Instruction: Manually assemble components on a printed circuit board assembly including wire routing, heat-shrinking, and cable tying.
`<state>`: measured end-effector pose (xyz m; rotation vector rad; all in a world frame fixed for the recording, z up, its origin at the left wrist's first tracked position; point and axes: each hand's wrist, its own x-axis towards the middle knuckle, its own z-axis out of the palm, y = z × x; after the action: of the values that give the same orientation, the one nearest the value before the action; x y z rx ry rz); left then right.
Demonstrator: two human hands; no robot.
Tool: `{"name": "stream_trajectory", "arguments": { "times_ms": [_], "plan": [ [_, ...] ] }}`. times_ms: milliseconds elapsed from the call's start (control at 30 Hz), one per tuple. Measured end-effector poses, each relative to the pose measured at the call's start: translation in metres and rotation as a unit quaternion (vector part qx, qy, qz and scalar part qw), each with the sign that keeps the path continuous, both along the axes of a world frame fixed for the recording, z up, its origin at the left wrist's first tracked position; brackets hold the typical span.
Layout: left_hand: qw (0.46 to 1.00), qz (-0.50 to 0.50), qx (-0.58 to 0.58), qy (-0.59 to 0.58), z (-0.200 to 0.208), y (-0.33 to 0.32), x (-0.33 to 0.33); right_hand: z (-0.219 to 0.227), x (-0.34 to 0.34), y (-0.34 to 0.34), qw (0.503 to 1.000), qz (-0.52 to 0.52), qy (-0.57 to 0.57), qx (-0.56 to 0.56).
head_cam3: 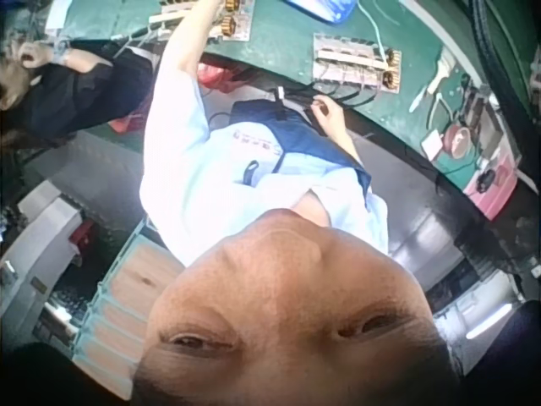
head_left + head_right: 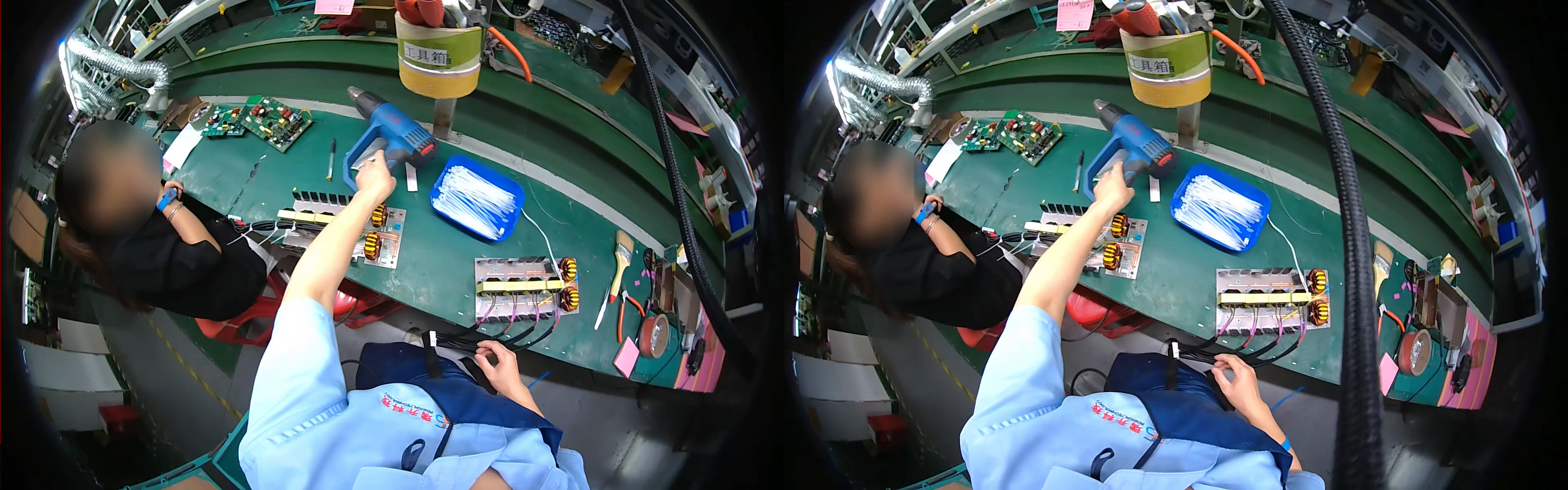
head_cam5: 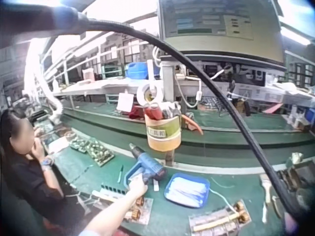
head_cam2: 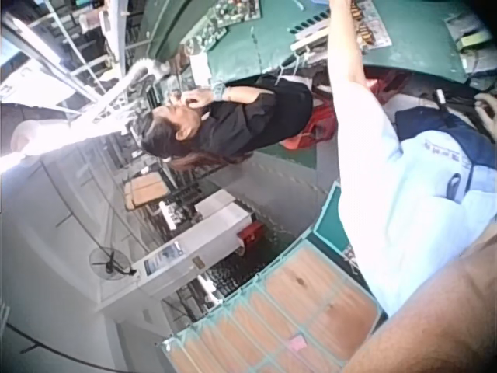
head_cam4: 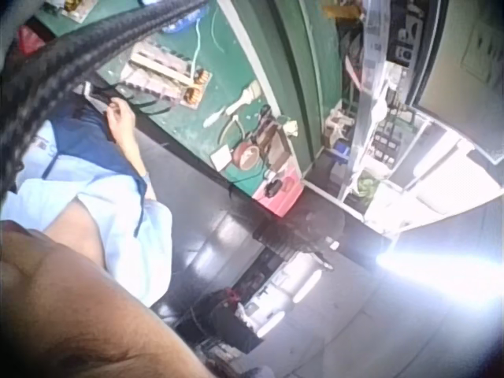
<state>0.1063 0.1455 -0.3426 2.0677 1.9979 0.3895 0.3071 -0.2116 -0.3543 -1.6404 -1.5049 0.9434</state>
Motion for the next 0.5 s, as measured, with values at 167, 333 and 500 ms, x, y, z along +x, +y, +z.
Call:
{"name": "stream_trajectory", "arguments": {
  "times_ms": [167, 333, 500],
  "plan": [
    [1.000, -0.017, 0.002, 0.025, -0.022, 0.013, 0.013, -0.001, -0.009, 0.010, 1.000, 0.002, -0.003, 0.004],
    [0.995, -0.090, -0.022, 0.042, -0.005, 0.004, 0.009, 0.002, -0.029, 0.038, 0.994, 0.024, 0.092, -0.056],
    [0.980, -0.200, 0.006, 0.018, 0.046, -0.007, -0.032, 0.022, -0.068, 0.112, 0.975, 0.140, 0.160, -0.060]
  ]
}}
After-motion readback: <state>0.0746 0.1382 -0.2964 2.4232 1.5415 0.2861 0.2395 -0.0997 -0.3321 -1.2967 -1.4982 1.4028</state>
